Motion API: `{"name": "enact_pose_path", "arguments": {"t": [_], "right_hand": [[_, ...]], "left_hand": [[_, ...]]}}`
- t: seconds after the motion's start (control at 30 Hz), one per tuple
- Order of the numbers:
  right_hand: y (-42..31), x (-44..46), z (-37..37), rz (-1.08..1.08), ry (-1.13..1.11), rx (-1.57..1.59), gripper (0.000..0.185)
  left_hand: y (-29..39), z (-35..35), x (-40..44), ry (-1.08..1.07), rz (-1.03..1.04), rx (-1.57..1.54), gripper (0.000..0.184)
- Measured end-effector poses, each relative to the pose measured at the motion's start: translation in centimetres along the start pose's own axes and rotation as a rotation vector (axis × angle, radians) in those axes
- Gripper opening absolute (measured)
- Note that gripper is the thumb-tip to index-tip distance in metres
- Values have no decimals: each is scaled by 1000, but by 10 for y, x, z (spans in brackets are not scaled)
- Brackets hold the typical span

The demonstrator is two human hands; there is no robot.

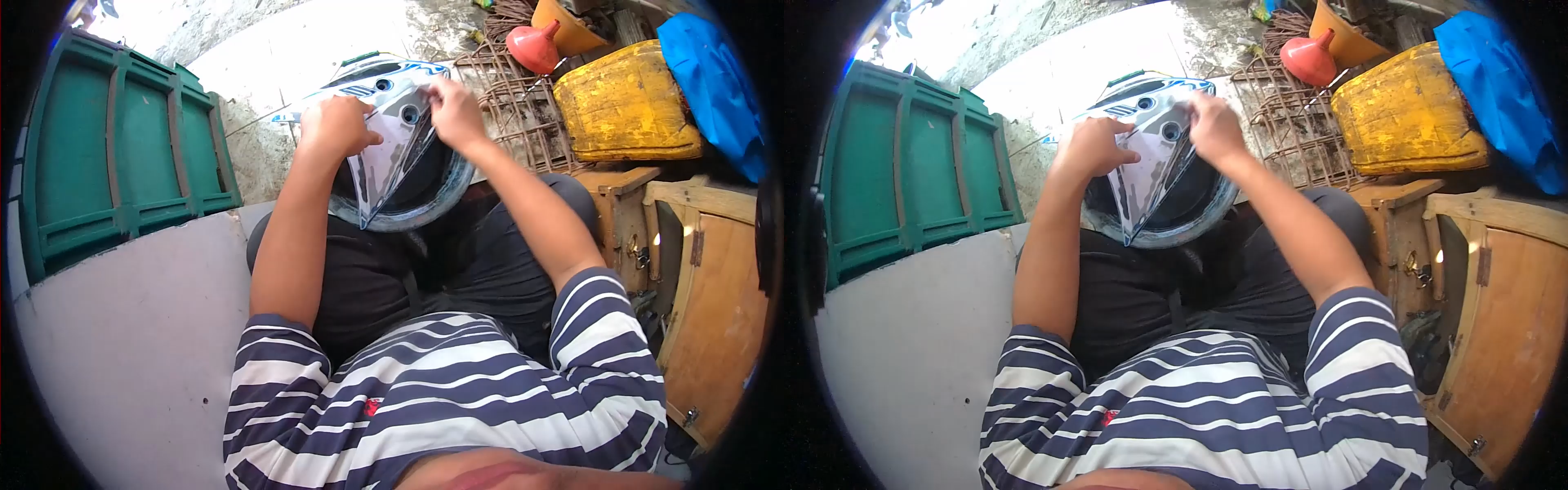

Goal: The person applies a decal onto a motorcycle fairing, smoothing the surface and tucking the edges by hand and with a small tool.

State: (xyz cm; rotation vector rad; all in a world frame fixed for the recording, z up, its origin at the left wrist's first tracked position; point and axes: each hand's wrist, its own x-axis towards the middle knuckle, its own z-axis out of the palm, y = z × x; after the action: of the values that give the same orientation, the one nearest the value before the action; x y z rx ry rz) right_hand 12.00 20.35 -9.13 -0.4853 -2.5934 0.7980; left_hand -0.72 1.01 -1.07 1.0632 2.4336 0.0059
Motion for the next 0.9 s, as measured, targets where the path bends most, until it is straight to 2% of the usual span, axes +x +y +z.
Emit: {"name": "enact_pose_path", "arguments": {"t": [0.1,0.2,0.23,0.3,0.33,0.43,0.47,0.57,0.7,0.77,0.83,0.87,0.9], "right_hand": [[-8,-17,-6,-123,-104,-9,16],[3,6,-37,60,-181,-43,11],[5,14,-51,171,-211,28,22],[-22,19,-76,125,-61,-90,20],[-29,18,-81,101,-109,-76,19],[-7,-3,-45,-75,-72,-143,19],[0,-7,-34,0,-165,-130,19],[-2,-7,-14,-206,-129,-185,18],[-6,-19,-9,-280,-76,-222,16],[-7,-20,-14,-175,-108,-185,15],[2,-6,-20,-22,-94,-178,15],[3,-3,-21,1,-83,-164,14],[0,-7,-18,-79,-70,-150,13]], "left_hand": [[-2,0,1,-15,11,-92,68],[-7,4,-8,-5,36,-116,75],[-7,7,-12,7,27,-81,75],[1,7,-14,47,5,-16,77],[5,5,-16,53,13,0,75],[8,3,-10,-7,16,7,71],[9,-1,-9,-7,15,-12,73],[9,-2,-13,-34,13,-34,77],[11,-9,-10,-61,-12,-33,78],[14,-17,-12,-96,-40,-37,79],[15,-12,-10,-17,-12,-8,71],[14,-8,-14,7,-6,5,68],[15,-8,-14,-18,-17,14,68]]}}
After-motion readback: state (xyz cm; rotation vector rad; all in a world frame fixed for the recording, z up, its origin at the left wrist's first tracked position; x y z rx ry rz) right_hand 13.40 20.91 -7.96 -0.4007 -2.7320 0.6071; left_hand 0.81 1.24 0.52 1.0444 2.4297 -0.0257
